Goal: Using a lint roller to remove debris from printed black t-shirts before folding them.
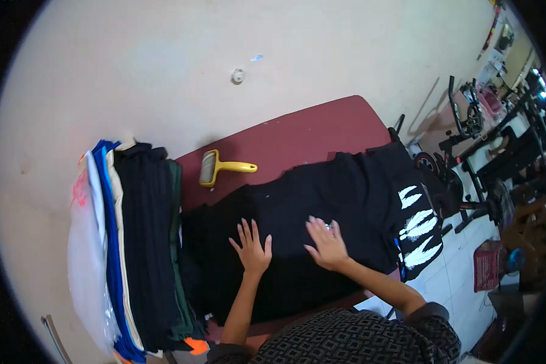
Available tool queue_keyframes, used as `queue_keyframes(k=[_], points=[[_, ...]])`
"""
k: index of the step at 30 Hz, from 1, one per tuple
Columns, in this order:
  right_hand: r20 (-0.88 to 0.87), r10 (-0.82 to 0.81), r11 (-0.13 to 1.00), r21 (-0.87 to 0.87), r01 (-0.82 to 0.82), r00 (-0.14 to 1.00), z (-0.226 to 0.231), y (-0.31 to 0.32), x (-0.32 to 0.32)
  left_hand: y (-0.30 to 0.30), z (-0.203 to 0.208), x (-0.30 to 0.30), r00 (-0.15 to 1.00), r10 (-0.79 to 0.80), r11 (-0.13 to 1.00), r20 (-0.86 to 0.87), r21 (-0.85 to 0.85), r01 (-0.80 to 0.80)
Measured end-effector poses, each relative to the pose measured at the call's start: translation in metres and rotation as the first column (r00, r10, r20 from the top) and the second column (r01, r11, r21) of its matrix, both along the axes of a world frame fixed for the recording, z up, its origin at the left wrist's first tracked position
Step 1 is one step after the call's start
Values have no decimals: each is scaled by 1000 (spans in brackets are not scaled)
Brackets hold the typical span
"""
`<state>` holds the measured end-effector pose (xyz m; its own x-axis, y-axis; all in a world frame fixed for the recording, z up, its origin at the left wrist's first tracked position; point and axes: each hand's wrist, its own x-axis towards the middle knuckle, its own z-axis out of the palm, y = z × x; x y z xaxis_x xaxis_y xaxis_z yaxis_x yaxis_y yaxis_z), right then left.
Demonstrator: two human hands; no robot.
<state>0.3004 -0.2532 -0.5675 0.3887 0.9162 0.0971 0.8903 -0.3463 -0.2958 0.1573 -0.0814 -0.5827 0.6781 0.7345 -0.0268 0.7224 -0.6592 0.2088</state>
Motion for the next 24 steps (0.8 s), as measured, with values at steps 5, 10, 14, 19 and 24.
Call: queue_keyframes(k=[5,10,14,19,24], points=[[73,-38,994,103,30,997,-13,80,50,43,2,52,998,49,991,34,123,-53],[55,-109,990,99,103,993,-19,76,54,37,-9,53,998,54,988,22,140,-57],[-39,0,998,62,3,999,-19,33,12,9,-6,42,999,44,995,7,85,-44],[-96,162,986,62,-156,982,-11,-30,-32,-28,-7,35,998,56,994,-7,92,-55],[-241,556,827,68,-558,795,-15,-105,-46,-83,-9,40,993,110,992,33,64,-112]])
